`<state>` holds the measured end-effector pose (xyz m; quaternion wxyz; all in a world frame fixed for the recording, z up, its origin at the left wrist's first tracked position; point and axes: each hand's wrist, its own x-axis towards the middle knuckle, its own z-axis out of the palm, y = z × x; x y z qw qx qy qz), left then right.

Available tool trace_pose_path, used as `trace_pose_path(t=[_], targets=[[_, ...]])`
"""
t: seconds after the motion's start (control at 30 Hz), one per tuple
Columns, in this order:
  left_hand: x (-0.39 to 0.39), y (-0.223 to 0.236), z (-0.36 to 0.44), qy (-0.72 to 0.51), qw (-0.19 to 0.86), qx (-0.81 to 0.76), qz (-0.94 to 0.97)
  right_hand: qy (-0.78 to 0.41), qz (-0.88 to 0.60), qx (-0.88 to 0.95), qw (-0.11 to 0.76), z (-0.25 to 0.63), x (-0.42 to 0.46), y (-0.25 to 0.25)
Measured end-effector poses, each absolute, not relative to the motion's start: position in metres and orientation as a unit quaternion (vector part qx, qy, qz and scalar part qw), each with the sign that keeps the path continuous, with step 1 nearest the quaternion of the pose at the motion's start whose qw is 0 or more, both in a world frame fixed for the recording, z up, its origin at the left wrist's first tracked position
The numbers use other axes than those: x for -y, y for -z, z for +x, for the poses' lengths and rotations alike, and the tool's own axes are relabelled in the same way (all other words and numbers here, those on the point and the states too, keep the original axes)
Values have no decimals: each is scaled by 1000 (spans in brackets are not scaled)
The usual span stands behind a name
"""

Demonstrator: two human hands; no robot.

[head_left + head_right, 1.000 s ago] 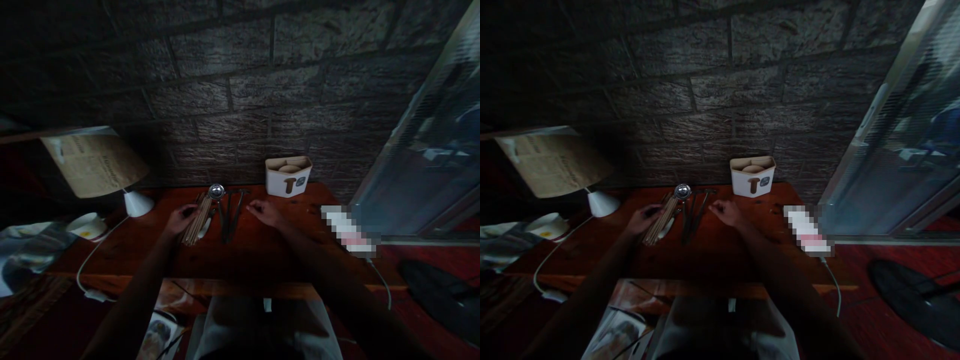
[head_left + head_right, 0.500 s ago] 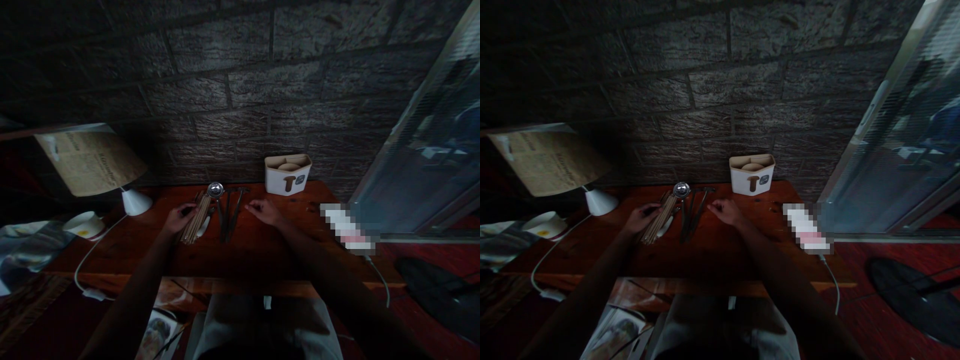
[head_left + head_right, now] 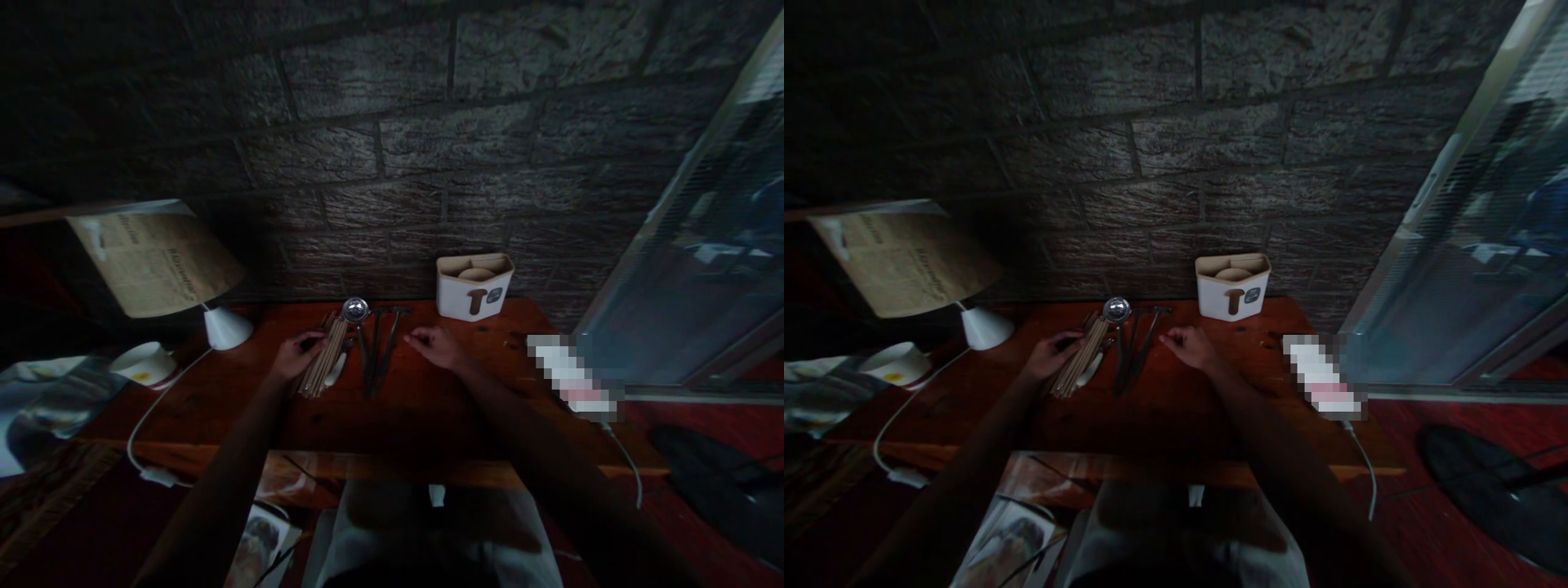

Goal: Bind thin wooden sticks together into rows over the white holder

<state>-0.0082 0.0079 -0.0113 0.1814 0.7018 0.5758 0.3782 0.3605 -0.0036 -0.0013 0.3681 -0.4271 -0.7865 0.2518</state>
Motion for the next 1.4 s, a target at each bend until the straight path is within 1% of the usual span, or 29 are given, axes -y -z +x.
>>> trace_pose_path(t=[0.93,1.4], targets=[[-7,7,-6,-384,172,-568,707,-252,-432,789,356,360,1,3],[-7,9,-6,-386,182,-556,714,-230,-437,794,353,362,2,4]])
